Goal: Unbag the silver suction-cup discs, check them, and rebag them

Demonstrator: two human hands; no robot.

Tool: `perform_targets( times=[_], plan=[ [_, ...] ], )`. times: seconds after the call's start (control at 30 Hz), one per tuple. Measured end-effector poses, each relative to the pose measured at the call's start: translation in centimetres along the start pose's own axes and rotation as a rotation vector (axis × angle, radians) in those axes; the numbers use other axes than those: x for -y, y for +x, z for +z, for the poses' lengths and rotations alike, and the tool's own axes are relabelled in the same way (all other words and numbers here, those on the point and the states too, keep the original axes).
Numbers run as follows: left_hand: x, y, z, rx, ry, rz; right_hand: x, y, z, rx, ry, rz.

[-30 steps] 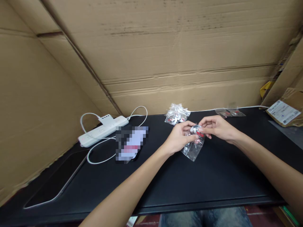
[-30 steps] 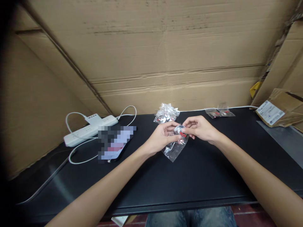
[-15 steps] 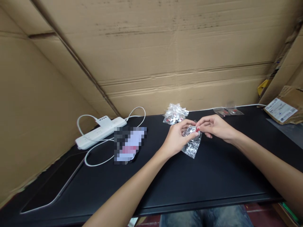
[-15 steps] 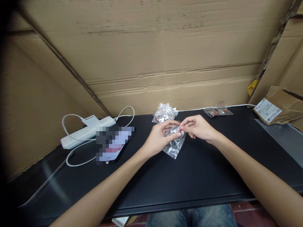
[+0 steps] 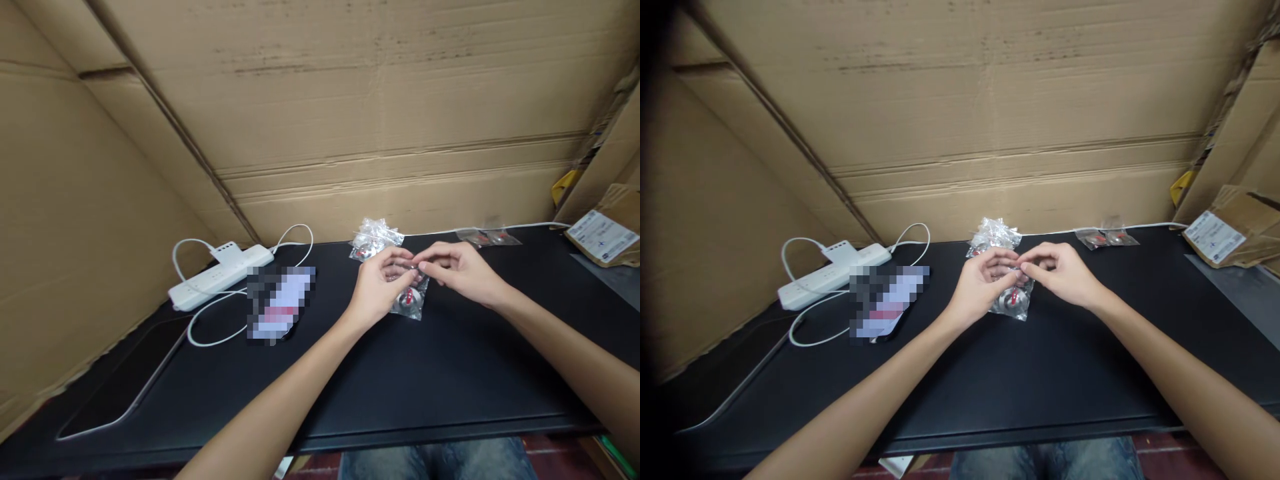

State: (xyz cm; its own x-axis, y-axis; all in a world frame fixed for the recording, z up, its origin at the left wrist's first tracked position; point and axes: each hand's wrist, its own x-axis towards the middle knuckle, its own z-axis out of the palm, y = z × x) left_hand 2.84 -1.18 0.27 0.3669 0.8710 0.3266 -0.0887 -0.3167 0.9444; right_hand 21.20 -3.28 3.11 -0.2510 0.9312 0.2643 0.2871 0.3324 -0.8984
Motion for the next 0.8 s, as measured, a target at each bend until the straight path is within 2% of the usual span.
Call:
perform_targets(
  times=[0.07,0.13,0.17,0.27,0.33,0.43,0.6,0.7,0.8],
  plan=[
    [-0.3,0.0,0.1,-0.039,-0.077,-0.003,-0.3,0.2,-0.1,-0.17,-0.043,-0.076],
    [-0.6,0.0,0.2,-0.06,-0.139,0.003,-0.5,0.3,-0.3,-0.245,-0.037,-0.078],
    [-0.8,0.1,0.2,-0.064,-0.158,0.011,-0.6,0.3,-0.4,-0.215,-0.015,-0.055],
    [-1.1,0.1,0.1,-0.038,-0.16,0.039,-1.0,0.4,-0.5,0.034,0.048,0.036],
    [-1.2,0.2,-0.1,-0.02,-0.136,0.04,-1.2,0.4,-0.6,0.132,0.053,0.056],
    [-0.9,0.3,-0.5,-0.02,-0.122,-0.005,-1.7,0.6,-0.8,0.086,0.024,0.034],
    [0.2,0.8,-1.6,0.081,-0.064,-0.233,-2.7,1.0,-1.6,-0.01,-0.016,-0.034],
    [0.7,1.0,-1.9,0.092,-0.028,-0.224,-3.2,1.2,-1.8,0.011,-0.059,-0.064],
    [0.8,1.0,-1.9,0.088,-0.012,-0.195,-3.3,1.1,-1.6,0.033,-0.009,-0.039]
  ],
)
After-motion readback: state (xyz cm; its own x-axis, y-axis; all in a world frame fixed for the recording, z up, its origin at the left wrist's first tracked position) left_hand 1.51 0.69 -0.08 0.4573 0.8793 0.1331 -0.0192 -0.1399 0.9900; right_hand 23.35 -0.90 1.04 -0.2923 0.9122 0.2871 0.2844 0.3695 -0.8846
